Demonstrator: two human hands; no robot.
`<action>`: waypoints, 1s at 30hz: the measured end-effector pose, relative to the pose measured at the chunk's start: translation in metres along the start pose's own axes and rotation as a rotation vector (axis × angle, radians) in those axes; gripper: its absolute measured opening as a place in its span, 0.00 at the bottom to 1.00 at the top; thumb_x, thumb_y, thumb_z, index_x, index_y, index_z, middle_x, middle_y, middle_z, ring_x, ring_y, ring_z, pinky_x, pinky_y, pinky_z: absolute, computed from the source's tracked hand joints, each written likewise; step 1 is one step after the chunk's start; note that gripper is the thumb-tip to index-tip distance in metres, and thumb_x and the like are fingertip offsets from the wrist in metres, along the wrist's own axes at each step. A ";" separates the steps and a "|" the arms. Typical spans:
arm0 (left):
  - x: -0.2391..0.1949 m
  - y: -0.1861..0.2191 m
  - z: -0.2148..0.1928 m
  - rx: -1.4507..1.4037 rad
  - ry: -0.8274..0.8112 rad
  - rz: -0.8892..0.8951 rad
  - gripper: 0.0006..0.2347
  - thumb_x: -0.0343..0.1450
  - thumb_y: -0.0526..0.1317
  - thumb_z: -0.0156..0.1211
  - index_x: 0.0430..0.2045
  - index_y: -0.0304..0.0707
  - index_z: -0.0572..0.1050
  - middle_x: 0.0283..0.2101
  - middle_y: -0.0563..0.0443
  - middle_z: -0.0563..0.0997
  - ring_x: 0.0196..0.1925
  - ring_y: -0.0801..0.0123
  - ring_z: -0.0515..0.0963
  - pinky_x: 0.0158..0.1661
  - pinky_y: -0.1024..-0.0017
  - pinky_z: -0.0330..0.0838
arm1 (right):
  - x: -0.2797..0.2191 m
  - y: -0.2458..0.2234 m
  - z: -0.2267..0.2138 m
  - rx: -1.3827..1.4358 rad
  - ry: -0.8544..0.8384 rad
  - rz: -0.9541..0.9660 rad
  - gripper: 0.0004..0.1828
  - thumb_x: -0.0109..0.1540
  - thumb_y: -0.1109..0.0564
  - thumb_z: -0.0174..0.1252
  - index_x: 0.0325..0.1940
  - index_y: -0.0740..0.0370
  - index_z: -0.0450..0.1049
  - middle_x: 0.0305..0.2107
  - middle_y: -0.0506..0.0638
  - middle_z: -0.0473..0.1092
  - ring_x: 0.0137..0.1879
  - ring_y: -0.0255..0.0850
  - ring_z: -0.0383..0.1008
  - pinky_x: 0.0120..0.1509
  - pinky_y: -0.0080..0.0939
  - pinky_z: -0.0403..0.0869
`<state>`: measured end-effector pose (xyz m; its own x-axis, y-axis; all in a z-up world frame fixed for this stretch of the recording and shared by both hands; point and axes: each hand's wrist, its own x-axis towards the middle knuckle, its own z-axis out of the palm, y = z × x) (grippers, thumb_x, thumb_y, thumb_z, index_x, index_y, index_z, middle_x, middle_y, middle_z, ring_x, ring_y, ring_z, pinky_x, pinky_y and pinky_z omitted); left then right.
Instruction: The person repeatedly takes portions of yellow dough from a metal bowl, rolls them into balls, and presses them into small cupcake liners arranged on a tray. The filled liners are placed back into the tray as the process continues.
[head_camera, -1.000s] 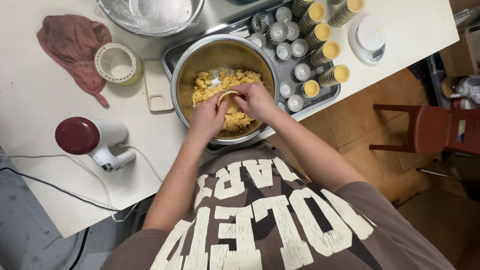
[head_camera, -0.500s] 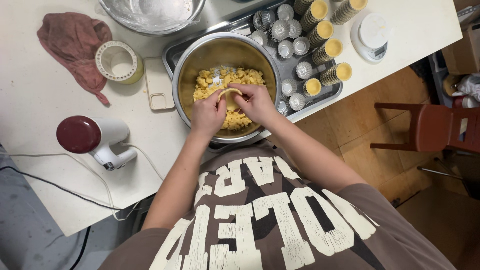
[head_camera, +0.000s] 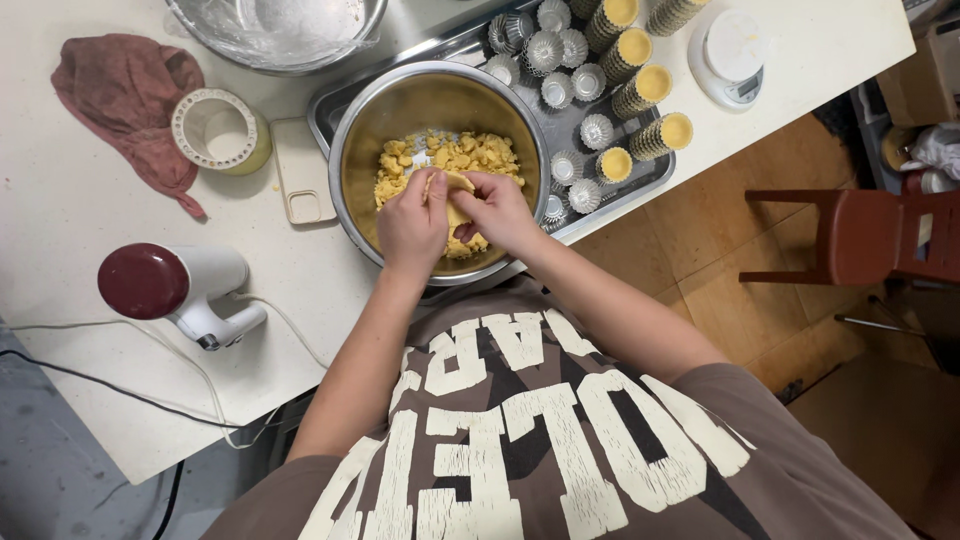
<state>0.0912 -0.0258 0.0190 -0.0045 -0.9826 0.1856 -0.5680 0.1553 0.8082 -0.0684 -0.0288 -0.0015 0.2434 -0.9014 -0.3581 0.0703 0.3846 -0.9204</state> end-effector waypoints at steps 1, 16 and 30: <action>0.000 -0.003 0.001 -0.005 0.005 -0.008 0.13 0.80 0.47 0.51 0.39 0.40 0.80 0.23 0.43 0.80 0.27 0.52 0.83 0.29 0.61 0.73 | 0.001 0.002 0.000 0.070 0.000 0.050 0.13 0.68 0.57 0.55 0.52 0.69 0.76 0.31 0.48 0.76 0.27 0.35 0.79 0.30 0.34 0.80; -0.003 -0.062 0.011 -0.101 -0.014 0.123 0.15 0.81 0.51 0.58 0.45 0.39 0.83 0.42 0.45 0.80 0.47 0.58 0.81 0.49 0.64 0.75 | 0.009 0.026 -0.024 -0.068 0.031 -0.155 0.12 0.68 0.62 0.55 0.54 0.66 0.78 0.43 0.53 0.78 0.45 0.44 0.80 0.47 0.41 0.79; 0.008 -0.005 -0.005 0.047 -0.092 0.033 0.11 0.77 0.48 0.58 0.38 0.42 0.82 0.26 0.47 0.83 0.28 0.56 0.84 0.30 0.63 0.75 | -0.012 -0.008 0.005 0.010 0.132 0.036 0.13 0.66 0.59 0.58 0.53 0.67 0.71 0.34 0.49 0.73 0.25 0.32 0.75 0.24 0.31 0.74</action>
<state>0.0986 -0.0342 0.0191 -0.0988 -0.9825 0.1579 -0.6043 0.1853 0.7749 -0.0669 -0.0201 0.0107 0.1167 -0.9050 -0.4092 0.0738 0.4188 -0.9051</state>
